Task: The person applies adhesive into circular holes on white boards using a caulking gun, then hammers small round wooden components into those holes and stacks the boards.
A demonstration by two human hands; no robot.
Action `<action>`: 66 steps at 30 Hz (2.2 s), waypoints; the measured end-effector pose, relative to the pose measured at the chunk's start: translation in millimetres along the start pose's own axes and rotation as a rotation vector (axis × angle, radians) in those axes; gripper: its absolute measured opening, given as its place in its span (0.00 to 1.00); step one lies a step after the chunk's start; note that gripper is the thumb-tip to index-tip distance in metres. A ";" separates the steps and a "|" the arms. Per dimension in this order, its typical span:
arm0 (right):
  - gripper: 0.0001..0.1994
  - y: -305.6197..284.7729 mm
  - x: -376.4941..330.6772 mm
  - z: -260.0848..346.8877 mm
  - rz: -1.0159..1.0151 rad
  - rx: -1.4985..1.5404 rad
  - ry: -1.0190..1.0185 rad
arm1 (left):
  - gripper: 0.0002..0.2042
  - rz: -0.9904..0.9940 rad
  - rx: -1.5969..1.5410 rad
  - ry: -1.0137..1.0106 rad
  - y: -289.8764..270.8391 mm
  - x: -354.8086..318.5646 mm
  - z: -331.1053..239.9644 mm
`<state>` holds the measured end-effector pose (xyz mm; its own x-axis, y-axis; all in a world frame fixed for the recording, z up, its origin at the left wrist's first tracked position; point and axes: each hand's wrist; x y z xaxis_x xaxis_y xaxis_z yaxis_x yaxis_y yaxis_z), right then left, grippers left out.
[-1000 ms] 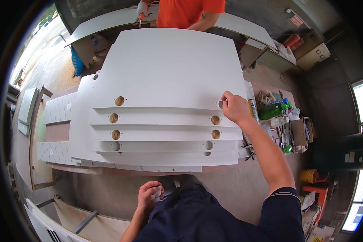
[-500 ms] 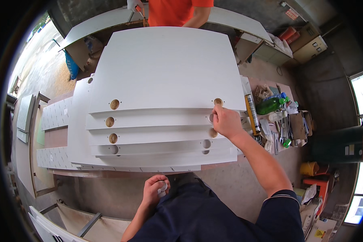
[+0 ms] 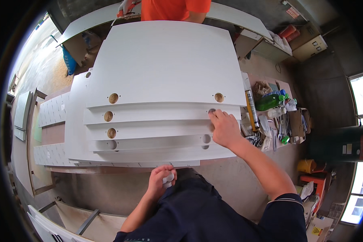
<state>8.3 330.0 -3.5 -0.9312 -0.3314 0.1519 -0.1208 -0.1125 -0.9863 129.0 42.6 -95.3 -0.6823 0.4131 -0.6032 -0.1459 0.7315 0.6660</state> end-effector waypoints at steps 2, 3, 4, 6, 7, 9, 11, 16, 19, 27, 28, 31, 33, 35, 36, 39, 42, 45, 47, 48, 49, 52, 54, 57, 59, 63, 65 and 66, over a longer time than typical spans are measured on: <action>0.25 -8.7 2.2 1.6 0.136 0.138 0.151 | 0.10 0.079 -0.020 0.000 19.5 16.7 -5.6; 0.26 -15.3 1.8 6.9 0.152 0.182 0.204 | 0.10 0.103 -0.035 -0.005 32.0 21.1 -8.3; 0.27 -18.6 -2.1 13.5 0.168 0.235 0.255 | 0.10 0.120 -0.046 -0.008 38.8 21.5 -11.0; 0.26 -8.9 -32.3 20.3 -0.112 0.333 0.148 | 0.12 0.152 -0.067 -0.022 48.3 29.2 -16.0; 0.25 -11.9 -35.4 31.5 -0.162 0.400 0.091 | 0.13 0.147 -0.088 -0.009 51.6 33.8 -17.3; 0.19 -14.4 -45.4 65.0 -0.014 0.611 0.060 | 0.16 0.062 -0.144 0.002 62.7 33.1 -22.1; 0.17 -13.3 -48.4 93.1 0.071 0.695 0.132 | 0.23 -0.007 -0.099 -0.002 68.4 31.7 -24.1; 0.19 -9.5 -43.9 102.0 0.056 0.647 -0.013 | 0.25 0.038 -0.031 0.048 54.9 34.4 -10.9; 0.18 -3.6 -37.5 119.5 -0.116 0.652 -0.171 | 0.23 0.067 -0.053 0.109 48.8 18.2 -20.9; 0.11 6.0 3.2 164.4 -0.163 0.691 -0.527 | 0.22 0.016 -0.211 0.216 11.7 -21.2 -44.6; 0.10 5.7 10.5 169.2 -0.129 0.696 -0.575 | 0.22 0.003 -0.232 0.223 7.7 -26.5 -47.8; 0.07 0.6 40.3 182.0 -0.034 0.934 -0.391 | 0.23 0.150 -0.294 0.351 -12.1 -33.2 -63.0; 0.05 3.6 64.2 193.3 -0.061 0.996 -0.292 | 0.23 -0.017 -0.442 0.375 -24.8 -41.1 -66.9; 0.04 11.2 98.8 204.1 -0.229 0.904 -0.290 | 0.23 -0.108 -0.470 0.412 -39.5 -50.4 -71.7; 0.03 20.7 118.2 207.0 -0.345 0.824 -0.324 | 0.23 -0.140 -0.468 0.430 -44.7 -52.6 -72.0; 0.04 54.6 161.2 213.4 -0.408 0.666 -0.405 | 0.22 -0.188 -0.396 0.434 -58.3 -56.9 -67.2; 0.07 72.0 176.1 220.9 -0.439 0.516 -0.486 | 0.22 -0.245 -0.370 0.399 -71.6 -57.0 -55.5; 0.09 83.3 172.4 223.2 -0.424 0.358 -0.494 | 0.21 -0.274 -0.417 0.375 -77.7 -61.0 -54.3; 0.12 78.6 161.5 226.3 -0.365 0.335 -0.487 | 0.21 -0.258 -0.428 0.375 -83.0 -62.2 -54.8; 0.14 74.7 158.3 227.2 -0.335 0.322 -0.482 | 0.21 -0.244 -0.434 0.376 -85.1 -62.9 -56.3; 0.16 63.7 160.6 228.0 -0.252 0.282 -0.467 | 0.21 -0.222 -0.438 0.375 -83.6 -60.9 -59.1; 0.22 47.6 164.3 239.5 -0.051 0.197 -0.431 | 0.21 -0.190 -0.442 0.376 -76.7 -52.2 -71.2; 0.25 50.3 163.5 239.3 -0.001 0.156 -0.409 | 0.20 -0.185 -0.439 0.373 -67.0 -52.5 -80.2; 0.23 40.3 139.6 242.3 -0.153 0.418 -0.452 | 0.19 -0.196 -0.465 0.421 -65.0 -51.1 -90.0; 0.19 30.6 105.3 250.4 -0.085 0.653 -0.451 | 0.18 -0.229 -0.477 0.423 -61.3 -47.7 -97.0; 0.11 42.6 55.1 266.0 0.104 0.923 -0.400 | 0.20 -0.304 -0.468 0.449 -56.4 -31.8 -97.5; 0.10 40.2 52.3 265.8 0.102 0.959 -0.347 | 0.23 -0.289 -0.433 0.454 -57.9 -28.0 -94.0; 0.09 38.5 51.3 266.2 0.103 0.977 -0.322 | 0.25 -0.300 -0.387 0.471 -58.8 -26.8 -92.9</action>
<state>47.4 59.3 -16.5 -0.7679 -0.6010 0.2218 0.4196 -0.7335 -0.5348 89.3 -61.9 -77.6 -0.7987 -0.1216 -0.5894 -0.5636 0.4943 0.6618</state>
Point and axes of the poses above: each hand's wrist, its own x-axis towards the middle knuckle, its own y-axis out of the palm, z = x × y, and after that the axes turned 5 degrees about -z, right-handed
